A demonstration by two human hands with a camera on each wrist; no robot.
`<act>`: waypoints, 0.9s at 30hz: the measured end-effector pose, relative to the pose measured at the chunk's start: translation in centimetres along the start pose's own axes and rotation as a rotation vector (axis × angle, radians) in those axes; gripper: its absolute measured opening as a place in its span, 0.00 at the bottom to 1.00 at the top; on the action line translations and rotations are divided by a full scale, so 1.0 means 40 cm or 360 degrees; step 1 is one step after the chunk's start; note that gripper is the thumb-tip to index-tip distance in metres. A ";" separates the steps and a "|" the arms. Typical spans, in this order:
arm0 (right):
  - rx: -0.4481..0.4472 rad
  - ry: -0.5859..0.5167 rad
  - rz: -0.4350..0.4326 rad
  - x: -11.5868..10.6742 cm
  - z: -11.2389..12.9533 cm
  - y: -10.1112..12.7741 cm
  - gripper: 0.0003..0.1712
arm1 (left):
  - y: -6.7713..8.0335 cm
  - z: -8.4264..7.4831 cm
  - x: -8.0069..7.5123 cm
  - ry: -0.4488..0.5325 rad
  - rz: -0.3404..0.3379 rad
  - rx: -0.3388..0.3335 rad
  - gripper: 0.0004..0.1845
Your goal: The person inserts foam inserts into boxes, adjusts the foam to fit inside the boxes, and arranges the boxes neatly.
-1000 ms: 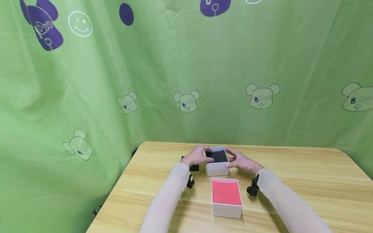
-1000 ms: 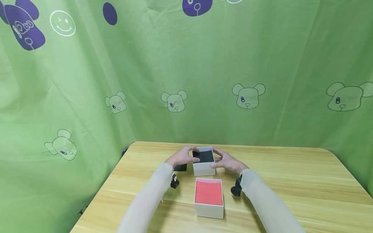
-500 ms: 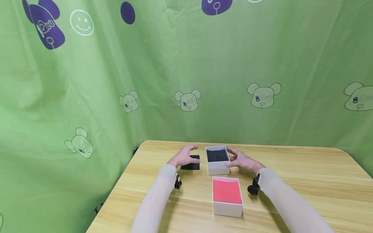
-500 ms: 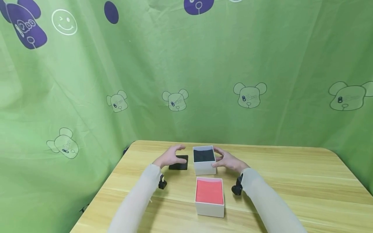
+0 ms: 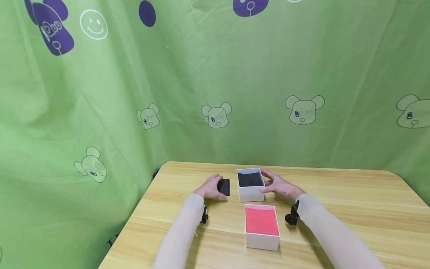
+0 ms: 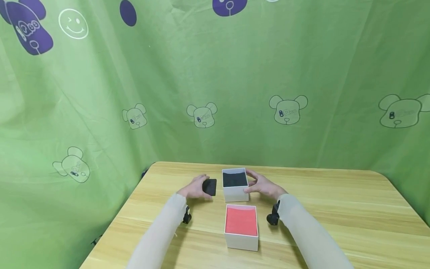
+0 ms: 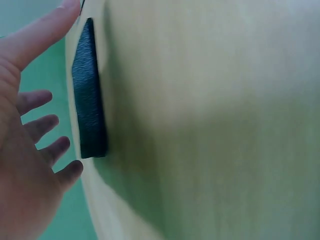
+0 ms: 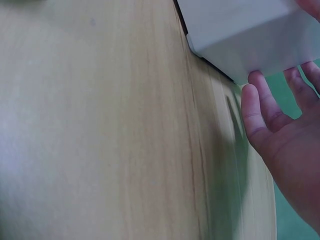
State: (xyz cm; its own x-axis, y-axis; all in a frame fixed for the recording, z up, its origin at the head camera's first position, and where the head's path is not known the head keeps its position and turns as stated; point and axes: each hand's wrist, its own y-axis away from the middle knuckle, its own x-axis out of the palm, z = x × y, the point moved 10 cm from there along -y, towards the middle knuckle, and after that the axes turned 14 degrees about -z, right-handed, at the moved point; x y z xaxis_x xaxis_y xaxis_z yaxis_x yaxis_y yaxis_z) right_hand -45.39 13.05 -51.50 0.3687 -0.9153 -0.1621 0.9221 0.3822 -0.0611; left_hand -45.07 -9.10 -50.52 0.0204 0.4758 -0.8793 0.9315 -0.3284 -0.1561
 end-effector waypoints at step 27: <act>-0.0015 -0.0035 0.0024 0.009 0.007 0.004 0.58 | 0.003 0.038 0.030 -0.0230 0.0020 -0.0080 0.54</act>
State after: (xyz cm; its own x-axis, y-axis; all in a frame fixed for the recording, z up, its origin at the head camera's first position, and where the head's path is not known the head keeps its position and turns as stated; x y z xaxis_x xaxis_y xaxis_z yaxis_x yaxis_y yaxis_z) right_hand -45.09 12.75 -51.28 0.3852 -0.9120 -0.1413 0.9152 0.3972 -0.0683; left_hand -45.48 -9.81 -52.26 -0.0171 0.3481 -0.9373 0.9486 -0.2908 -0.1253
